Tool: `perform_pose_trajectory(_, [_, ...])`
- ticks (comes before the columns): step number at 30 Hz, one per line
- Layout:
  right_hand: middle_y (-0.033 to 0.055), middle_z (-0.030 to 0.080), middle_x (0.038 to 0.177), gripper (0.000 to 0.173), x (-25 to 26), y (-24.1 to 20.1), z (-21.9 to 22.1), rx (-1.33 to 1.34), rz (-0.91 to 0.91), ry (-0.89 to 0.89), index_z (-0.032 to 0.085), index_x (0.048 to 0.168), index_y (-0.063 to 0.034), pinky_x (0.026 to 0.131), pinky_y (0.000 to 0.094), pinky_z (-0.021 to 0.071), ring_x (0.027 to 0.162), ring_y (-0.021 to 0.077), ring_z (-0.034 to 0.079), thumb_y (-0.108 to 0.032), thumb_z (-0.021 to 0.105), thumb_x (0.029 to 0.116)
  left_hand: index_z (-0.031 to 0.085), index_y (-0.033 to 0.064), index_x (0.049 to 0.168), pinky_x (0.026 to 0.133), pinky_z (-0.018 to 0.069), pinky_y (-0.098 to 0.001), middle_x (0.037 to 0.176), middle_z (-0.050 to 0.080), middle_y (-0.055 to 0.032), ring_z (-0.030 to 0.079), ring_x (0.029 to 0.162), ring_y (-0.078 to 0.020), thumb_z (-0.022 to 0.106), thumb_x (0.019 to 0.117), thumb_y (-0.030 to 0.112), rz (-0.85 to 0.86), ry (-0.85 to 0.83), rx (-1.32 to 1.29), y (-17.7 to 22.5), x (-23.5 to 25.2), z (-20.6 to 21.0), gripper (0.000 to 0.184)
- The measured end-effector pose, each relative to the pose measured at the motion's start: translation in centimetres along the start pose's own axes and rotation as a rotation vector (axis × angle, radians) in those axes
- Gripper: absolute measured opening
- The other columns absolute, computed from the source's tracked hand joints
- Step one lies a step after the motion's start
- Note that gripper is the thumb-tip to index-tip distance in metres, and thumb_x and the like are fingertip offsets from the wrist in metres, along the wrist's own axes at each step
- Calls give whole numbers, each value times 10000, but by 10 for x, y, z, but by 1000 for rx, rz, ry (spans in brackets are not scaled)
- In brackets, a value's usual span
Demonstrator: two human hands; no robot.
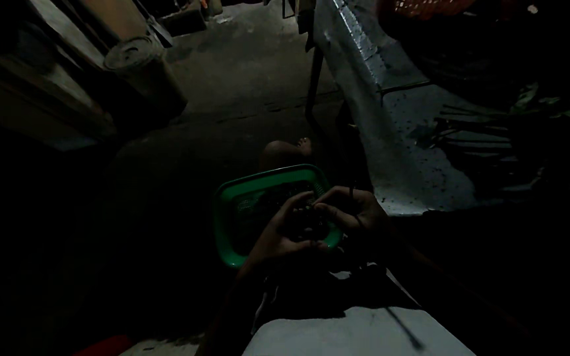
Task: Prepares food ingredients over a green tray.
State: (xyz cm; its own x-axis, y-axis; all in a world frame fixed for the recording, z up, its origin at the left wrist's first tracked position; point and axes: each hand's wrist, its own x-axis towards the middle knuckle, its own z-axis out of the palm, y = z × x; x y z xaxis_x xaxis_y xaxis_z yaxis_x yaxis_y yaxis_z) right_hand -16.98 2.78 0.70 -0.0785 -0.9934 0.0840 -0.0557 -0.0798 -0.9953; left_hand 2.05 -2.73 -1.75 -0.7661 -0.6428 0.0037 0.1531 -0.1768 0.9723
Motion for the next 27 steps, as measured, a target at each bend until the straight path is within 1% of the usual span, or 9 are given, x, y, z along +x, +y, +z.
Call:
perform_pose_trajectory(2, [-88,695,830,51,0,-1,2,-9,6,20,702,971,-64,678,120,541,731,-51,637,-66,650,971,440,22,1468,904,594,-272,1273,626,-52,676,1033,-92,781,862,56,7,154,-95,0,3,9,696])
perform_pose_trajectory(5, [-90,699,828,52,0,0,4,-44,-8,61,705,970,-63,676,114,541,729,-60,639,-76,655,967,659,12,1233,842,594,-247,1092,716,-20,693,935,-72,717,918,48,44,339,-168,0,6,14,322])
perform_pose_trajectory(7, [-86,698,804,53,0,1,5,-52,-19,90,707,965,-62,655,118,541,708,-53,640,-75,655,965,722,-7,1107,813,600,-251,994,748,-41,709,882,-86,667,953,21,62,400,-189,1,5,15,166])
perform_pose_trajectory(9, [-78,705,807,51,0,2,6,-59,-12,111,710,965,-62,665,127,550,715,-43,651,-78,662,963,740,-8,1037,776,608,-248,925,757,-44,718,830,-85,643,965,3,59,478,-178,5,4,16,121])
perform_pose_trajectory(11, [-86,701,805,36,0,2,8,-60,-3,122,714,959,-64,657,115,539,706,-54,639,-77,682,949,741,-12,1020,763,612,-249,902,759,-44,721,811,-86,645,959,-11,65,537,-173,6,4,16,114])
perform_pose_trajectory(14, [-88,702,813,31,2,3,9,-49,20,123,710,958,-69,653,108,530,706,-62,631,-72,694,932,727,-10,1047,799,609,-245,945,759,-19,721,866,-73,580,933,-78,128,565,-142,0,4,15,198])
perform_pose_trajectory(19, [-83,708,838,130,7,-4,11,-4,137,44,711,1048,-33,671,112,535,717,-73,633,-66,705,923,729,-28,1027,819,605,-238,962,768,-17,724,886,-66,561,910,-109,205,525,-59,-4,3,14,220])
perform_pose_trajectory(24, [-78,681,799,83,17,1,15,58,150,15,716,979,-44,648,103,507,684,-68,598,-12,674,915,703,-64,1094,826,611,-250,989,758,-56,724,886,-88,669,915,-52,202,499,10,-1,0,14,182])
perform_pose_trajectory(27, [-81,661,752,84,19,-1,15,63,216,-17,714,943,-49,605,108,483,644,-61,576,0,648,926,736,-49,1036,815,611,-239,969,766,-45,725,873,-77,641,894,-101,243,511,66,-5,-1,10,178])
